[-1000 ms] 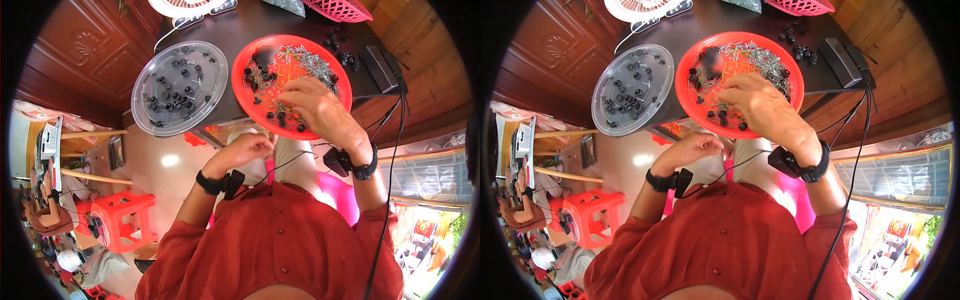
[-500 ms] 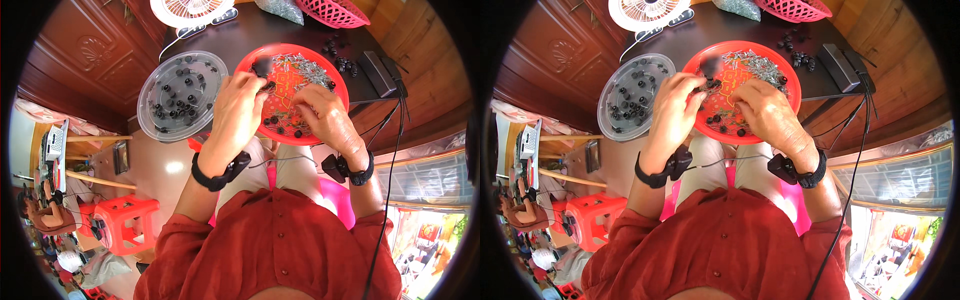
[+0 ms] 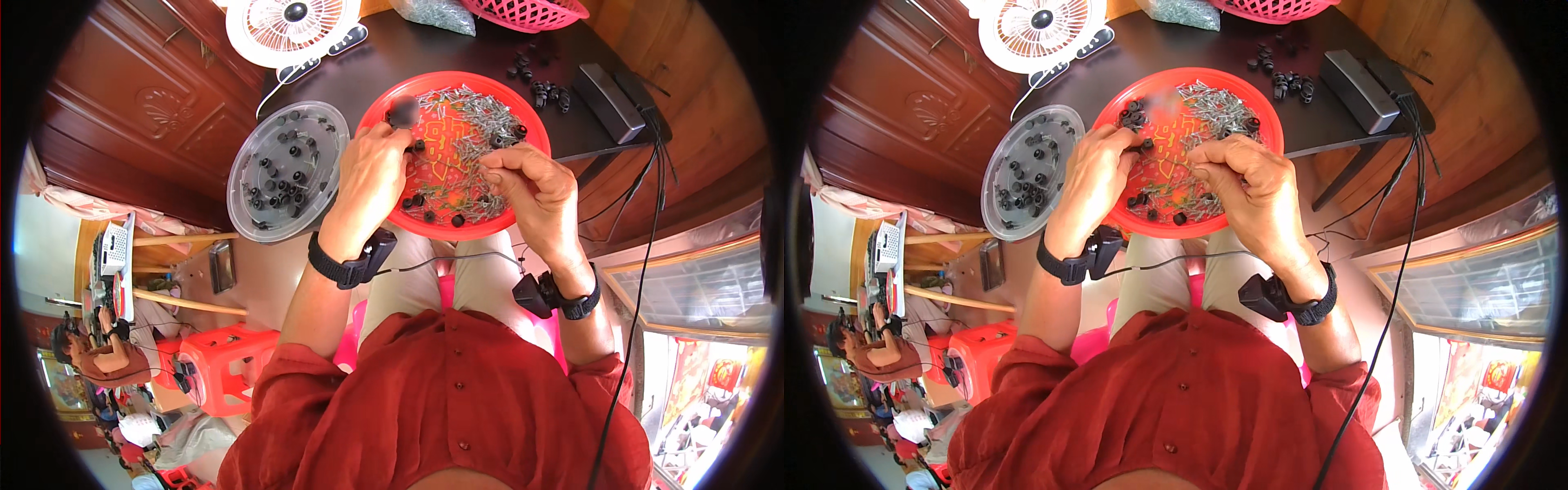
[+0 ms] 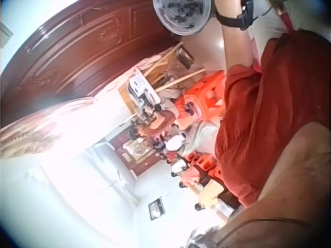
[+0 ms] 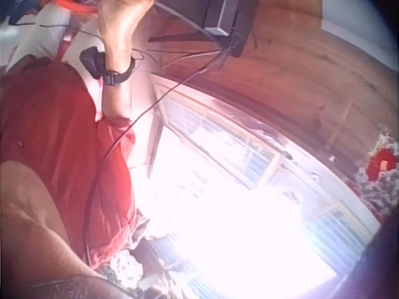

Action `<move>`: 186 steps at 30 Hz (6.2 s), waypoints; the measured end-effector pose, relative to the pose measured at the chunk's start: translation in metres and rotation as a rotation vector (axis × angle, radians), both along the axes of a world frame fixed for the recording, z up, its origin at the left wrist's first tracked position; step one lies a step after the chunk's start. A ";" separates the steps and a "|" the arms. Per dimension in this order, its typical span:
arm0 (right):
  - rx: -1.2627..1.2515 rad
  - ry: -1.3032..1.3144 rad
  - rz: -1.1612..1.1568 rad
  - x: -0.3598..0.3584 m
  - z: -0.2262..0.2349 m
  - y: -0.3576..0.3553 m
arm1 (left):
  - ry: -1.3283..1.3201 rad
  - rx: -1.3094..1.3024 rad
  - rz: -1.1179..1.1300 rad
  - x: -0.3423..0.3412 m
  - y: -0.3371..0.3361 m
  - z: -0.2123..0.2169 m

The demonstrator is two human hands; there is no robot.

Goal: Sorting and assembling small plastic rings and metal components on a tray.

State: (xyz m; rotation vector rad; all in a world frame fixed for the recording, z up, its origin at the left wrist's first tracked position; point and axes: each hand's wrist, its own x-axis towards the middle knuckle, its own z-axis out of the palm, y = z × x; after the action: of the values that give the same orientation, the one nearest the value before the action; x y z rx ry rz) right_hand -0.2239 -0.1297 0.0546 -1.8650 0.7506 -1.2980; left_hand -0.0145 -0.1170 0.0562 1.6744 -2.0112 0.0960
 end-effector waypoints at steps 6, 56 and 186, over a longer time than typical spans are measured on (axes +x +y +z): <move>0.112 -0.131 0.061 -0.008 0.001 0.012 | 0.230 0.046 -0.065 -0.013 0.010 0.006; 0.317 -0.447 0.092 0.036 0.006 0.057 | 1.775 0.363 -0.436 -0.031 0.060 0.015; 0.547 -0.620 0.093 -0.029 -0.032 0.049 | 0.817 0.310 -0.172 0.010 0.037 0.017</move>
State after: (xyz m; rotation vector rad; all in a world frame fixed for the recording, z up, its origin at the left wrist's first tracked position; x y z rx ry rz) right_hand -0.2524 -0.0806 0.0230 -0.9754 0.5894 -1.3379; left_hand -0.0048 -0.0805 0.0728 1.3648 -1.5524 -0.8577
